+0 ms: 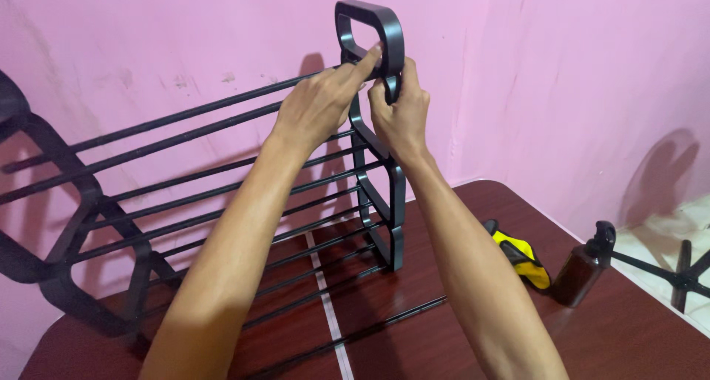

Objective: The person disassembles a black metal rack on a wooden table by removing horizontal rods one by one from the side frames. They place the removed rods on the table and continue until several rods are detached and stacked.

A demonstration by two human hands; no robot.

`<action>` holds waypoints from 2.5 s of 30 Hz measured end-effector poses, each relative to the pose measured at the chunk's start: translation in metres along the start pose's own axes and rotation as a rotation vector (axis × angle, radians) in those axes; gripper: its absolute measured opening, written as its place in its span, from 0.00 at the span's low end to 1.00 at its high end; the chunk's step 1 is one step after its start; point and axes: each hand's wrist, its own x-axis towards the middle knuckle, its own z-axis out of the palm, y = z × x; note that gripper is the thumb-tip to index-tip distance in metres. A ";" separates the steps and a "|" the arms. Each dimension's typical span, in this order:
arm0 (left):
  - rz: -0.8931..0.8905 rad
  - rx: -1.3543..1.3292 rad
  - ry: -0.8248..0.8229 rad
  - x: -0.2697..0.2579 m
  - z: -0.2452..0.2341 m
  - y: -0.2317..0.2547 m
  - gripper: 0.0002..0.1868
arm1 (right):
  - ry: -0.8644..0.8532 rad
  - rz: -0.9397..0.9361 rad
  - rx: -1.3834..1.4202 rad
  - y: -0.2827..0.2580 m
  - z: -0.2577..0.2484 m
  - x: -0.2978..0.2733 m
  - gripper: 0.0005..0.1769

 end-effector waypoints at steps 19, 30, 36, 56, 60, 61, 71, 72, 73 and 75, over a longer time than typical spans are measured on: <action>-0.151 -0.316 -0.155 0.017 -0.014 -0.002 0.43 | -0.062 0.005 0.002 -0.001 -0.009 0.003 0.13; -0.340 -0.252 -0.245 0.042 -0.028 0.016 0.15 | -0.032 0.009 0.008 0.004 -0.007 0.005 0.12; -0.415 -0.257 -0.292 0.049 -0.022 0.022 0.11 | -0.033 0.004 -0.022 -0.001 -0.008 0.003 0.12; -0.619 -0.428 -0.424 0.048 -0.047 0.023 0.16 | -0.064 0.098 0.001 0.001 -0.009 0.006 0.09; -0.576 -0.434 -0.362 0.041 -0.058 0.033 0.16 | -0.072 -0.002 0.012 0.004 -0.011 0.002 0.12; -0.598 -0.424 -0.417 0.038 -0.060 0.035 0.17 | -0.082 -0.009 0.030 0.005 -0.012 0.001 0.14; -0.254 -0.215 -0.347 0.006 -0.052 0.084 0.24 | -0.220 -0.043 0.127 0.022 -0.019 -0.016 0.35; -0.257 -0.206 -0.383 0.001 -0.053 0.088 0.24 | -0.256 0.061 0.088 0.024 -0.021 -0.019 0.30; -0.234 -0.205 -0.361 -0.003 -0.054 0.093 0.25 | -0.293 0.163 0.049 0.026 -0.023 -0.022 0.26; -0.185 -0.206 -0.325 -0.013 -0.054 0.104 0.27 | -0.338 0.254 -0.073 0.031 -0.031 -0.034 0.31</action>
